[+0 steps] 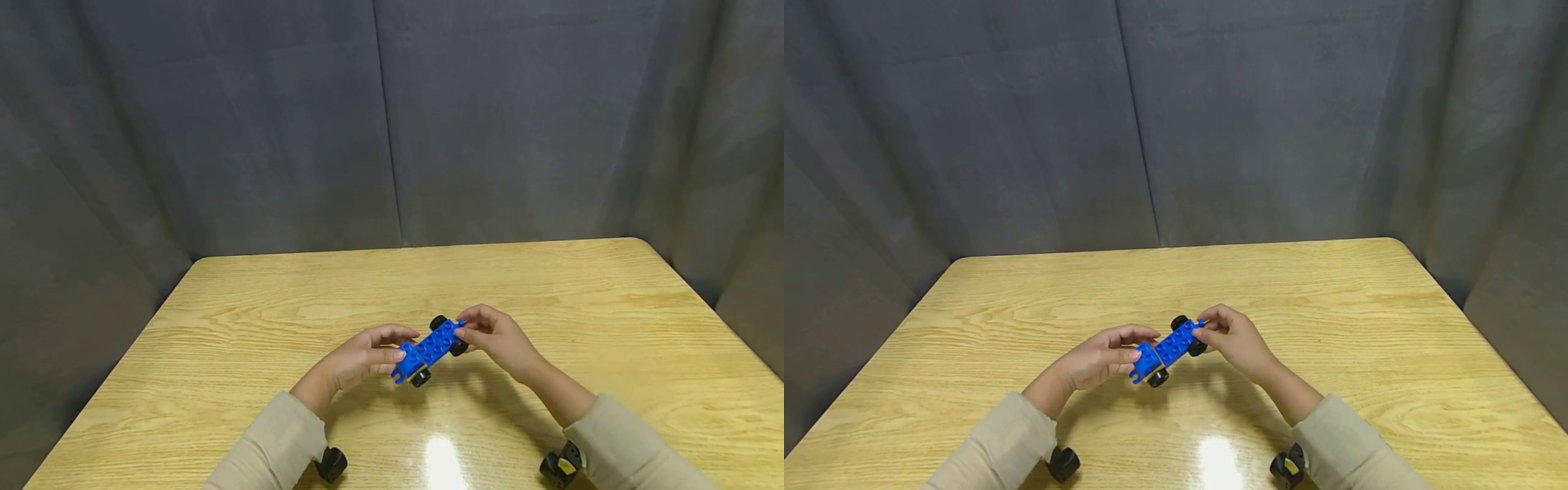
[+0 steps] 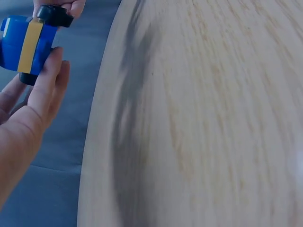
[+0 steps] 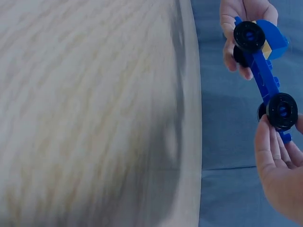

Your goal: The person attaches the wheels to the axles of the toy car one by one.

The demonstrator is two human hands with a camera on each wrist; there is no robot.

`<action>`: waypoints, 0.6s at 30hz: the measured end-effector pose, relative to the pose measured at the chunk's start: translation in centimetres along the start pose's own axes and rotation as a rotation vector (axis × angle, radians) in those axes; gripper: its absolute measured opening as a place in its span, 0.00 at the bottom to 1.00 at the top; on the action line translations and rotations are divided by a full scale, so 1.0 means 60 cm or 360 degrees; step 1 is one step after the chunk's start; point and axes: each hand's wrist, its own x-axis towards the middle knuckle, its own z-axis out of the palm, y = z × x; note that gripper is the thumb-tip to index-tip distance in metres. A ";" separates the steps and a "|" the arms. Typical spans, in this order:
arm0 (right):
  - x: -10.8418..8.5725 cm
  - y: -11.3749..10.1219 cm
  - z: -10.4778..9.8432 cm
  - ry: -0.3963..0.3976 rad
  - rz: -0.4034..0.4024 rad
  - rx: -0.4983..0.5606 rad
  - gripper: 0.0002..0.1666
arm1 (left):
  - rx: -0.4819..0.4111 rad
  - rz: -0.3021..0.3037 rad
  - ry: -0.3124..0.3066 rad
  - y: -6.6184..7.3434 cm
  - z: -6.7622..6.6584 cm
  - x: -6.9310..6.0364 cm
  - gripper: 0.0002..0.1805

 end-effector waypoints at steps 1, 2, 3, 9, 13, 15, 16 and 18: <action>-0.001 0.000 0.000 0.0008 0.0012 0.0009 0.15 | -0.0004 0.0002 0.0019 -0.001 0.000 0.000 0.28; -0.001 0.001 0.000 0.0017 0.0022 0.0019 0.15 | -0.0017 0.0003 0.0037 -0.002 0.000 0.001 0.28; -0.002 0.001 0.001 0.0025 0.0030 0.0030 0.14 | -0.0026 0.0005 0.0053 -0.002 0.000 0.001 0.28; -0.005 0.007 0.000 0.0050 0.0046 0.0044 0.13 | 0.0028 -0.0001 0.0139 -0.011 -0.002 0.005 0.26; -0.003 0.015 -0.001 0.0060 0.0105 0.0072 0.13 | 0.0082 -0.0046 0.0210 -0.015 -0.002 0.008 0.25; -0.002 0.020 -0.002 0.0060 0.0138 0.0101 0.13 | 0.0108 -0.0065 0.0261 -0.016 -0.002 0.010 0.23; -0.002 0.023 -0.002 0.0062 0.0156 0.0111 0.14 | 0.0133 -0.0074 0.0287 -0.016 -0.002 0.011 0.22; -0.001 0.027 -0.003 0.0071 0.0187 0.0127 0.14 | 0.0144 -0.0091 0.0320 -0.016 -0.003 0.014 0.21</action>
